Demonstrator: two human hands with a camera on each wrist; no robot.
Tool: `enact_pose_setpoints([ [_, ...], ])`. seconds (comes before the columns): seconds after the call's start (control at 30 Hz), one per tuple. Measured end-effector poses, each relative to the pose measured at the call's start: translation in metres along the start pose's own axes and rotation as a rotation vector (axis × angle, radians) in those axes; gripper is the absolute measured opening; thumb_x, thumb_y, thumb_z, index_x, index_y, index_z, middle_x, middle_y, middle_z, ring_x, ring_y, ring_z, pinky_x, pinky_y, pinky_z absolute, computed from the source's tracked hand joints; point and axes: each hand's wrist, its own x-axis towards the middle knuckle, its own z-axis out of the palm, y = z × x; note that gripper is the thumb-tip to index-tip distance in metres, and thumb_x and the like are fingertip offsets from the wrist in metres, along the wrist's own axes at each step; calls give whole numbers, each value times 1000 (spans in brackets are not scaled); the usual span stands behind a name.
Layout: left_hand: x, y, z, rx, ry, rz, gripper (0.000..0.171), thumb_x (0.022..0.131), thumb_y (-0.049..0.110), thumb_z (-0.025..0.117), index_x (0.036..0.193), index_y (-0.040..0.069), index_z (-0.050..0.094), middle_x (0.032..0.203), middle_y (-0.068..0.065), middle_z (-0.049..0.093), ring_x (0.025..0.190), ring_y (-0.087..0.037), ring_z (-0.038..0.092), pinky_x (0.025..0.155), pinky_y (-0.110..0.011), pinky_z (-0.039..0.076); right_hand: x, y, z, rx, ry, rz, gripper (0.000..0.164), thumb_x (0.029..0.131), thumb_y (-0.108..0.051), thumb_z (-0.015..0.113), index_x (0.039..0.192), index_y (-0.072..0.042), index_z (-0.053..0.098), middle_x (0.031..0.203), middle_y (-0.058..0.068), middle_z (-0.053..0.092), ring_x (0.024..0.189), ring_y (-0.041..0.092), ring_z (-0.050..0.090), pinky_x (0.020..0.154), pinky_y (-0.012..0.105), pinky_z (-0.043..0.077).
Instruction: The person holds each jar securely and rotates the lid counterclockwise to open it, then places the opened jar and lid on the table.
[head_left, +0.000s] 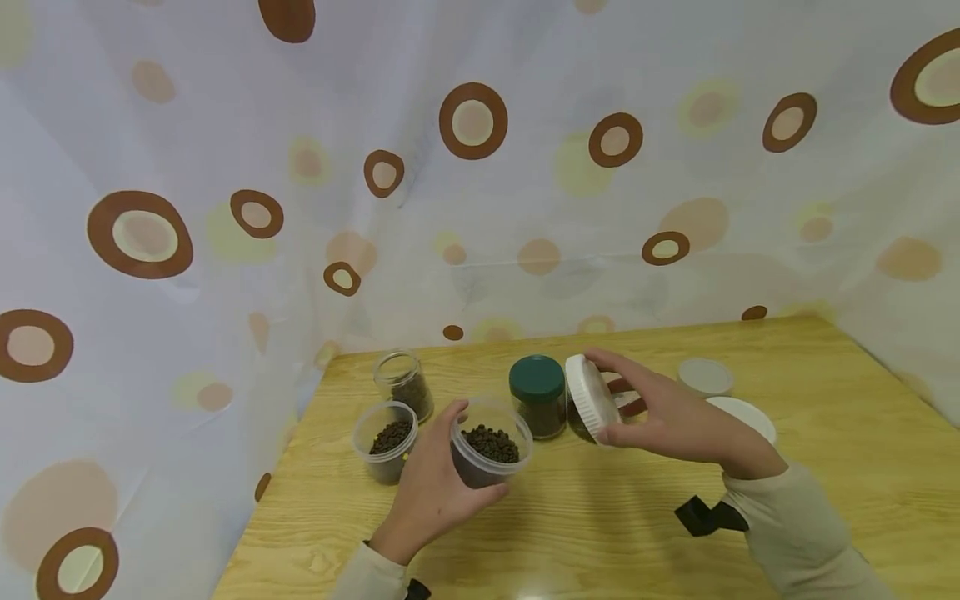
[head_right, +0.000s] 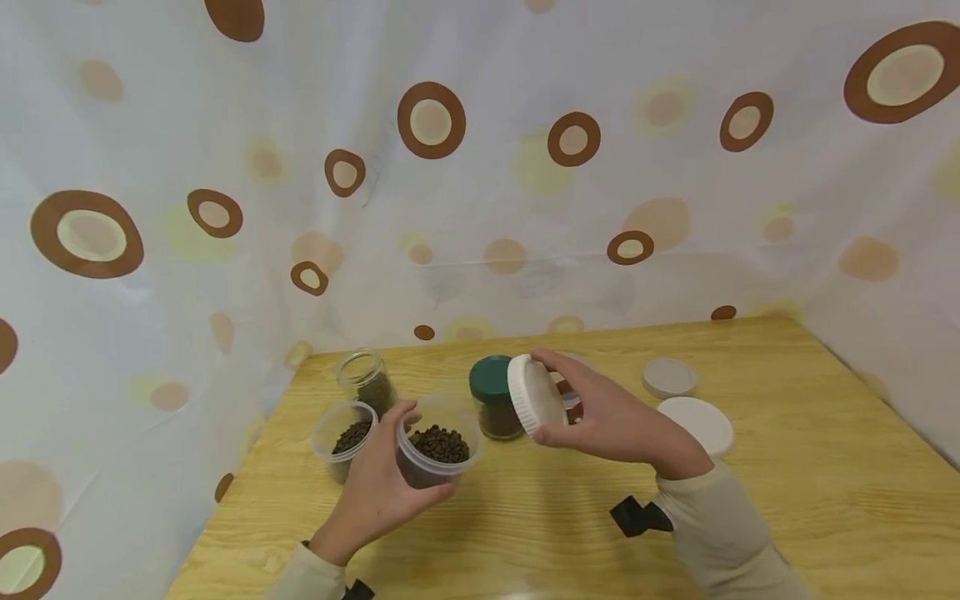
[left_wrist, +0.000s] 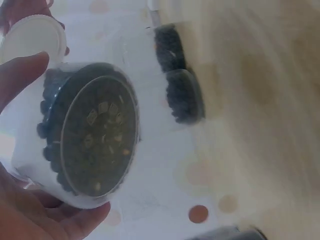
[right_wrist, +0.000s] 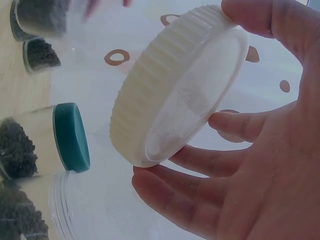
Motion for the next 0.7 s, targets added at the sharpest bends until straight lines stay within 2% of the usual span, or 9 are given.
enact_pose_setpoints([
  [0.13,-21,-14,-11,44,-66,-108,108,64,49,89,151,21,32,141,-9,57,123,-30,60,93,-53,52,-6,4,-5,8,-10,-5,82,91,-32,71,158,-19,24,152,15,40,127,35,53,85,32,54],
  [0.33,-46,-37,-25,35,-159,-313,120,61,53,90,156,24,23,140,-12,56,116,-33,63,85,-49,54,-13,11,-8,13,-5,-21,83,91,-30,71,158,-19,24,150,16,42,125,36,54,85,35,54],
  [0.53,-66,-59,-39,62,-171,-428,121,58,58,90,155,19,30,142,-10,55,121,-33,60,90,-52,53,-16,15,-7,28,-22,-38,83,91,-28,72,158,-19,24,149,17,43,123,35,56,85,32,53],
  [0.7,-73,-72,-46,54,-157,-484,121,60,55,90,155,15,27,147,-14,51,129,-39,54,92,-56,51,-24,20,-10,27,-29,-19,83,92,-28,70,159,-22,21,153,18,39,123,35,56,84,30,53],
])
